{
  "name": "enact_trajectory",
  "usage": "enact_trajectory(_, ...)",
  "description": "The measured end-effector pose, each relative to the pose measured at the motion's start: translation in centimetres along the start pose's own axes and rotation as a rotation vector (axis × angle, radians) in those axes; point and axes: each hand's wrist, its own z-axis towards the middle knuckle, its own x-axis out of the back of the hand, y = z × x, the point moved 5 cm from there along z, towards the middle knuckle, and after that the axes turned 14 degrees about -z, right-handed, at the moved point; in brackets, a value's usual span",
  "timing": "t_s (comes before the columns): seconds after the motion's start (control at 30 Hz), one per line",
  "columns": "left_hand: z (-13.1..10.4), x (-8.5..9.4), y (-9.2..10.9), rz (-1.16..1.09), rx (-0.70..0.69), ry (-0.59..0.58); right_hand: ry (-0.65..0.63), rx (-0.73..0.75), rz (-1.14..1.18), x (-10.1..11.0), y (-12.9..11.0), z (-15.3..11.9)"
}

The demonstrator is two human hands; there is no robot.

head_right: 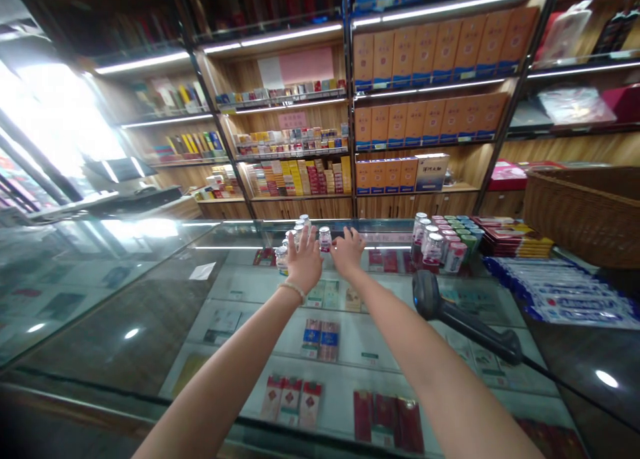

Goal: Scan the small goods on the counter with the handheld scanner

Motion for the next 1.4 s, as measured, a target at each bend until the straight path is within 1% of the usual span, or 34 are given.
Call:
enact_trajectory(0.13,0.9,-0.8,-0.8,0.027,0.015,-0.007,0.004,-0.005,0.017,-0.7,-0.1,0.9)
enact_trajectory(0.23,1.4,-1.1,-1.2,0.035,-0.010,0.007,0.019,0.000,0.014,-1.0,-0.3,1.5)
enact_trajectory(0.33,1.6,-1.4,-1.3,0.065,-0.034,0.011,0.015,0.000,0.010,-1.5,-0.5,2.0)
enact_trajectory(0.43,1.3,-1.4,-1.2,0.042,-0.044,0.003,0.012,-0.004,0.010,-1.9,-0.5,2.4)
enact_trajectory(0.6,-0.4,-0.3,-1.0,0.025,-0.101,-0.011,0.018,-0.020,0.030,-2.2,-0.1,2.6)
enact_trajectory(0.77,-3.9,1.3,-0.8,0.038,-0.215,-0.018,-0.005,-0.018,0.018,-2.2,-0.2,2.5)
enact_trajectory(0.87,-6.0,2.3,-0.9,0.001,-0.266,0.034,-0.010,0.012,0.004,-2.0,-0.4,2.5)
enact_trajectory(0.93,-6.9,2.9,-1.1,-0.024,-0.262,0.072,-0.014,0.027,-0.017,-2.1,-0.5,2.6)
enact_trajectory(1.03,-7.4,3.4,-1.1,-0.063,-0.201,0.103,-0.025,0.026,-0.053,-2.3,-0.6,3.1)
enact_trajectory(1.1,-7.5,3.7,-0.7,-0.100,-0.177,0.109,-0.028,0.019,-0.061,-2.6,-0.7,3.6)
enact_trajectory(1.27,-7.9,3.7,1.1,-0.150,-0.240,0.083,-0.031,-0.018,-0.024,-3.1,-1.4,4.8)
enact_trajectory(1.33,-8.0,3.5,1.2,-0.131,-0.253,0.065,-0.023,-0.023,-0.013,-3.2,-1.7,5.2)
enact_trajectory(1.4,-8.0,3.3,0.8,-0.105,-0.244,0.053,-0.014,-0.025,-0.017,-3.4,-2.0,5.6)
